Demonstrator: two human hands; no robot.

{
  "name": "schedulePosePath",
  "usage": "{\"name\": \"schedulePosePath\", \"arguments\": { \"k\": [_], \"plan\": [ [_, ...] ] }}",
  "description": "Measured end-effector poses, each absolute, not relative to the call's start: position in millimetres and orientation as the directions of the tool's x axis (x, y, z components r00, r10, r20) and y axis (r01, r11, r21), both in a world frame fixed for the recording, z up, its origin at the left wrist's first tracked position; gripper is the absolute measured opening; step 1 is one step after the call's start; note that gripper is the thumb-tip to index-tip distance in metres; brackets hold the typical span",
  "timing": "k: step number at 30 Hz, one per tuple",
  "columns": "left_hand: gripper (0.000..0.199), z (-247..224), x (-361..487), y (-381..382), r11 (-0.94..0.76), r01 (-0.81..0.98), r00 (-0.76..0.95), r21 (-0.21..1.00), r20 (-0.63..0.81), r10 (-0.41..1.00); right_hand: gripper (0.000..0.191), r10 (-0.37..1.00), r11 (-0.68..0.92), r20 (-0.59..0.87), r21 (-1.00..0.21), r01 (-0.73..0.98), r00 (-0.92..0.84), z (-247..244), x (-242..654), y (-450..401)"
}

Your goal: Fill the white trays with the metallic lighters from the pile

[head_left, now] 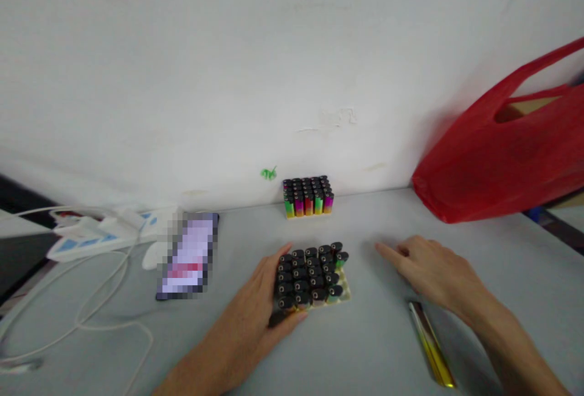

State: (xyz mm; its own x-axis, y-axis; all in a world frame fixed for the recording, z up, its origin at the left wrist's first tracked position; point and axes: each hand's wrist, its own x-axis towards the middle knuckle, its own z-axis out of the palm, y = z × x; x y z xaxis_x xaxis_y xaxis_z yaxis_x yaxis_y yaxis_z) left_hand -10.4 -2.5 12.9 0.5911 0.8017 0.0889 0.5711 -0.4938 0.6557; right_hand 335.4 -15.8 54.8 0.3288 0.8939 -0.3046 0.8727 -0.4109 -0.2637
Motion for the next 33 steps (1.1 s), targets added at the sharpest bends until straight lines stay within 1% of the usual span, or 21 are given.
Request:
{"name": "schedulePosePath", "arguments": {
  "k": [2, 3, 4, 5, 7, 10, 13, 15, 17, 19, 20, 22, 25, 26, 28, 33],
  "plan": [
    [0.097, 12.2, -10.4, -2.4, -0.495, 0.571, 0.594, 0.656, 0.086, 0.8, 0.082, 0.828, -0.48, -0.458, -0.281, 0.831, 0.323, 57.9, 350.9, -20.1],
    [0.097, 12.0, -10.4, -2.4, -0.495, 0.571, 0.596, 0.655, 0.083, 0.798, 0.086, 0.798, -0.5, -0.529, -0.314, 0.807, 0.289, 58.4, 358.4, -23.6],
    [0.096, 12.1, -10.3, -2.4, -0.494, 0.571, 0.595, 0.655, 0.084, 0.799, 0.085, 0.781, -0.504, -0.577, -0.357, 0.787, 0.239, 58.1, 365.5, -27.5],
    [0.097, 12.3, -10.2, -2.5, -0.492, 0.571, 0.593, 0.657, 0.085, 0.801, 0.081, 0.769, -0.502, -0.613, -0.403, 0.765, 0.181, 56.9, 371.5, -31.6],
    [0.097, 13.2, -10.0, -2.5, -0.487, 0.571, 0.587, 0.661, 0.087, 0.805, 0.068, 0.741, -0.504, -0.665, -0.453, 0.735, 0.098, 52.4, 379.1, -38.1],
    [0.097, 14.3, -9.7, -2.4, -0.491, 0.563, 0.591, 0.665, 0.092, 0.802, 0.049, 0.734, -0.464, -0.679, -0.499, 0.731, 0.003, 45.9, 376.3, -41.0],
    [0.097, 14.3, -9.8, -2.2, -0.496, 0.56, 0.595, 0.664, 0.094, 0.798, 0.037, 0.764, -0.382, -0.64, -0.55, 0.743, -0.08, 44.5, 360.9, -37.2],
    [0.098, 14.3, -9.7, -2.2, -0.498, 0.558, 0.596, 0.664, 0.097, 0.797, 0.032, 0.818, -0.294, -0.563, -0.584, 0.757, -0.117, 45.1, 348.9, -33.5],
    [0.097, 14.9, -9.3, -2.5, -0.503, 0.557, 0.596, 0.661, 0.103, 0.796, 0.03, 0.905, -0.165, -0.405, -0.615, 0.771, -0.13, 45.1, 338.4, -29.9],
    [0.096, 16.0, -8.7, -2.9, -0.504, 0.565, 0.597, 0.654, 0.097, 0.796, 0.032, 0.963, -0.063, -0.24, -0.645, 0.762, -0.123, 44.1, 330.2, -26.4],
    [0.095, 16.6, -8.4, -3.1, -0.503, 0.57, 0.598, 0.65, 0.093, 0.796, 0.034, 0.976, -0.036, -0.181, -0.672, 0.74, -0.117, 43.3, 326.8, -24.6],
    [0.094, 17.3, -8.0, -3.5, -0.503, 0.575, 0.598, 0.645, 0.088, 0.796, 0.036, 0.988, -0.022, -0.114, -0.764, 0.645, -0.103, 42.3, 320.9, -21.3],
    [0.094, 17.1, -8.0, -3.6, -0.503, 0.572, 0.6, 0.648, 0.087, 0.795, 0.037, 0.998, -0.029, -0.047, -0.905, 0.424, -0.031, 42.8, 312.5, -18.0],
    [0.094, 16.7, -7.9, -3.3, -0.501, 0.572, 0.6, 0.65, 0.085, 0.795, 0.038, 0.999, -0.035, -0.036, -0.933, 0.359, 0.004, 43.5, 309.3, -17.6],
    [0.093, 16.1, -7.7, -2.3, -0.502, 0.569, 0.599, 0.651, 0.09, 0.796, 0.043, 0.997, -0.07, -0.061, -0.964, 0.257, 0.041, 44.9, 302.0, -18.1],
    [0.093, 17.1, -6.6, -0.9, -0.516, 0.565, 0.607, 0.644, 0.099, 0.789, 0.048, 0.983, -0.181, -0.181, -0.983, -0.028, -0.024, 43.5, 283.5, -20.8]
  ]
}}
